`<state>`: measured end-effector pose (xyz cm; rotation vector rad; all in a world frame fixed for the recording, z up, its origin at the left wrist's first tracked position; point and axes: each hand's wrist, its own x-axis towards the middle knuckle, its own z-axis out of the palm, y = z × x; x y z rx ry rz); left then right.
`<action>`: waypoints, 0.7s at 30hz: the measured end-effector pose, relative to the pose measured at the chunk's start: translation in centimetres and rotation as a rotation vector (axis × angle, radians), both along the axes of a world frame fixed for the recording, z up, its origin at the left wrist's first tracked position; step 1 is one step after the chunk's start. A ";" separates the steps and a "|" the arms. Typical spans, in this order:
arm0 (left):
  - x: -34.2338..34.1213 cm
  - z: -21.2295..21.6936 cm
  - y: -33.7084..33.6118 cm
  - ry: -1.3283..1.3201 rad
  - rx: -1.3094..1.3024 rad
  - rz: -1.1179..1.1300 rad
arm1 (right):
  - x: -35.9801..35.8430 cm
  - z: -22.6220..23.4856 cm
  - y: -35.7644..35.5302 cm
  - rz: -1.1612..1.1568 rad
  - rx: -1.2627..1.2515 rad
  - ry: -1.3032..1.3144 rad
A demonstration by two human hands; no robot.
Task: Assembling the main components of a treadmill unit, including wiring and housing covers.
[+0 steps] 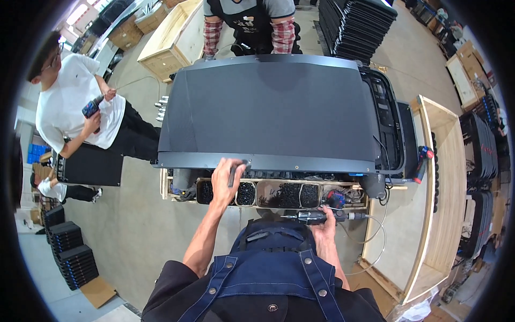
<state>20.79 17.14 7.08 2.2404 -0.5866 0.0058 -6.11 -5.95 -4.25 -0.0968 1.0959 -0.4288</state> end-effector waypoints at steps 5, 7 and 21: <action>2.8 -1.7 -2.8 -0.140 0.191 -0.143 | -0.2 2.2 0.8 0.007 -0.084 -0.076; 3.2 -1.6 -2.9 -0.133 0.194 -0.189 | -0.7 1.2 0.8 -0.010 -0.097 -0.105; 5.2 1.9 -4.7 -0.103 0.455 -0.548 | -4.2 3.5 -4.5 -0.391 0.088 -0.185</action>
